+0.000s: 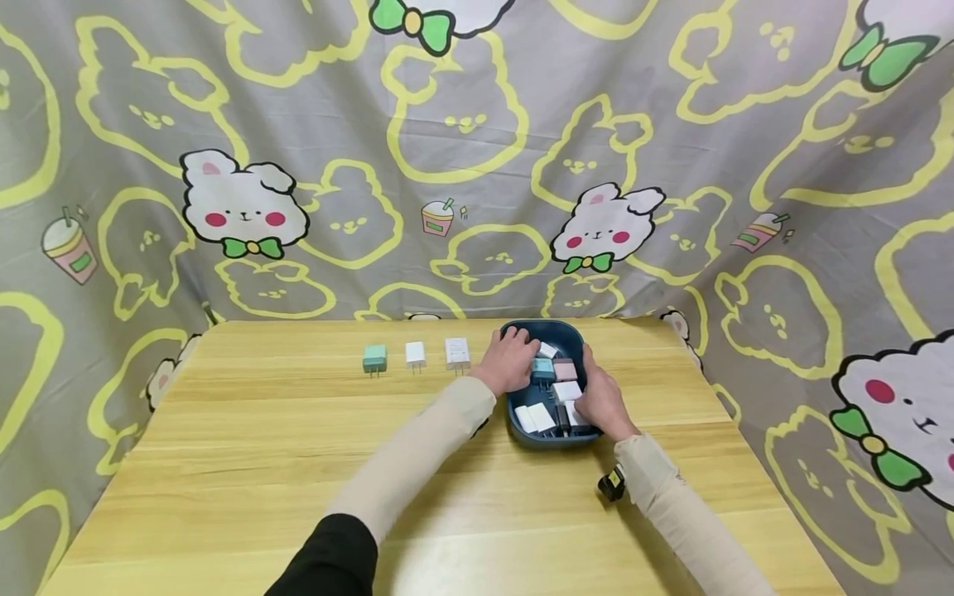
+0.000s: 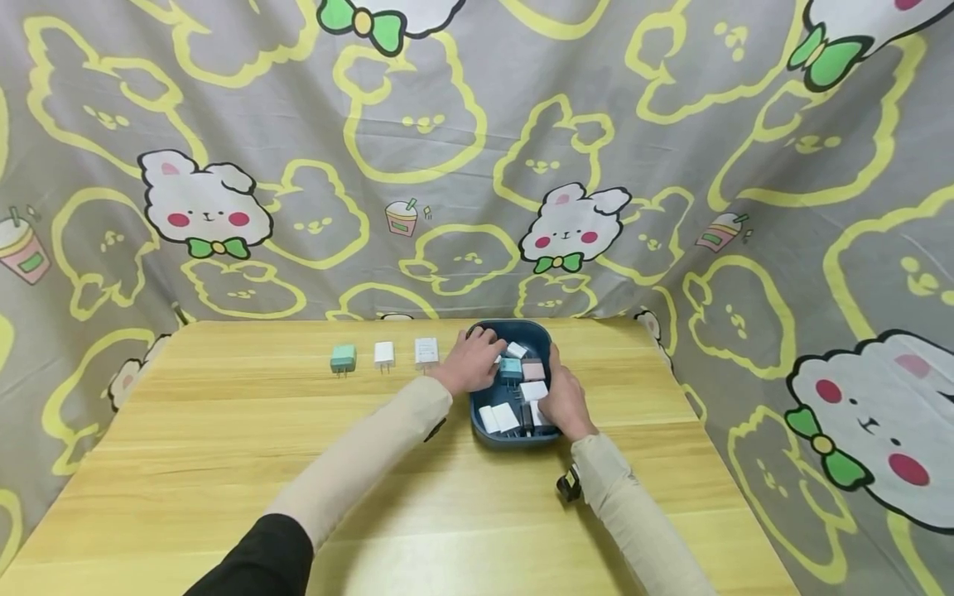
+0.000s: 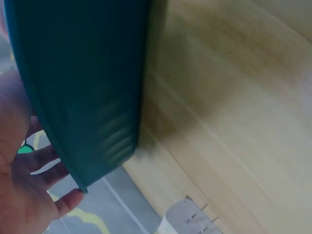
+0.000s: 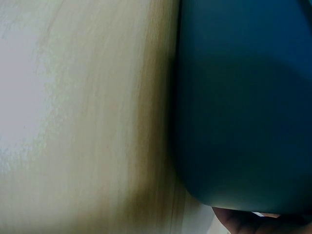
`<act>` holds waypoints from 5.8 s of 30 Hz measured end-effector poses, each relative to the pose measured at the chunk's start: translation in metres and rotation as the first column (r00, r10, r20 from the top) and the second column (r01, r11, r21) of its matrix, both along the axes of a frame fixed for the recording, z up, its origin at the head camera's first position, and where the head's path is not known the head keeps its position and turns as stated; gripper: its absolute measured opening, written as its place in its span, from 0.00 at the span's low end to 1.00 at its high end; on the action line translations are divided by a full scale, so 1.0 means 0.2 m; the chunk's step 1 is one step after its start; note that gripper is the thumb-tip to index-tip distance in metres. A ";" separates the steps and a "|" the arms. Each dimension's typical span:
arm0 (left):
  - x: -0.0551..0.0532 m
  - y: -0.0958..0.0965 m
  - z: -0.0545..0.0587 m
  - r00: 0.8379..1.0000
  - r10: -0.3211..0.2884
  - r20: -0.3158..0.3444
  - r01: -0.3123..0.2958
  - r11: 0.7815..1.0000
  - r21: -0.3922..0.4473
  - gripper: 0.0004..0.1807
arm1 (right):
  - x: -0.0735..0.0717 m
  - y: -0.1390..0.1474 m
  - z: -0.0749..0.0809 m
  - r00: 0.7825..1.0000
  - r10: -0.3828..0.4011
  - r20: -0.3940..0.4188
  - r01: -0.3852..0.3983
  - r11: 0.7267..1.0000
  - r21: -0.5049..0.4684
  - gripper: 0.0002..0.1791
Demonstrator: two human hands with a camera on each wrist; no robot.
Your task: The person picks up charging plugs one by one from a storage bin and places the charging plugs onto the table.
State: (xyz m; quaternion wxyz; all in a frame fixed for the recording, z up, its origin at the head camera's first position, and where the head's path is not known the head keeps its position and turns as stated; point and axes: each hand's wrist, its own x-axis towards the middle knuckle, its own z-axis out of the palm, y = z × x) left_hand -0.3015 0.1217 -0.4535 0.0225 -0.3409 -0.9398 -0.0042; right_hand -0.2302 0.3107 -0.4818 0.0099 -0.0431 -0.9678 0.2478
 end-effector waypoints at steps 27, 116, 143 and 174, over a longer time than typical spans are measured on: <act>0.02 0.03 -0.10 0.995 0.046 0.090 -0.045 0.999 -0.010 0.29 | 0.01 0.00 0.00 1.000 0.011 -0.003 -0.011 1.000 -0.007 0.57; 0.05 -0.18 0.28 0.991 -0.088 0.099 0.056 0.957 0.286 0.12 | 0.00 0.01 -0.01 1.000 0.010 0.011 -0.010 1.000 0.008 0.58; -0.02 -0.65 0.30 0.997 -0.064 0.053 0.038 0.916 0.400 0.10 | 0.01 0.00 0.00 0.999 0.028 -0.032 -0.027 0.999 0.037 0.57; -0.05 -1.24 0.17 0.989 0.121 0.088 -0.147 0.907 0.394 0.13 | 0.00 0.00 0.00 1.000 0.012 -0.018 -0.012 1.000 0.025 0.59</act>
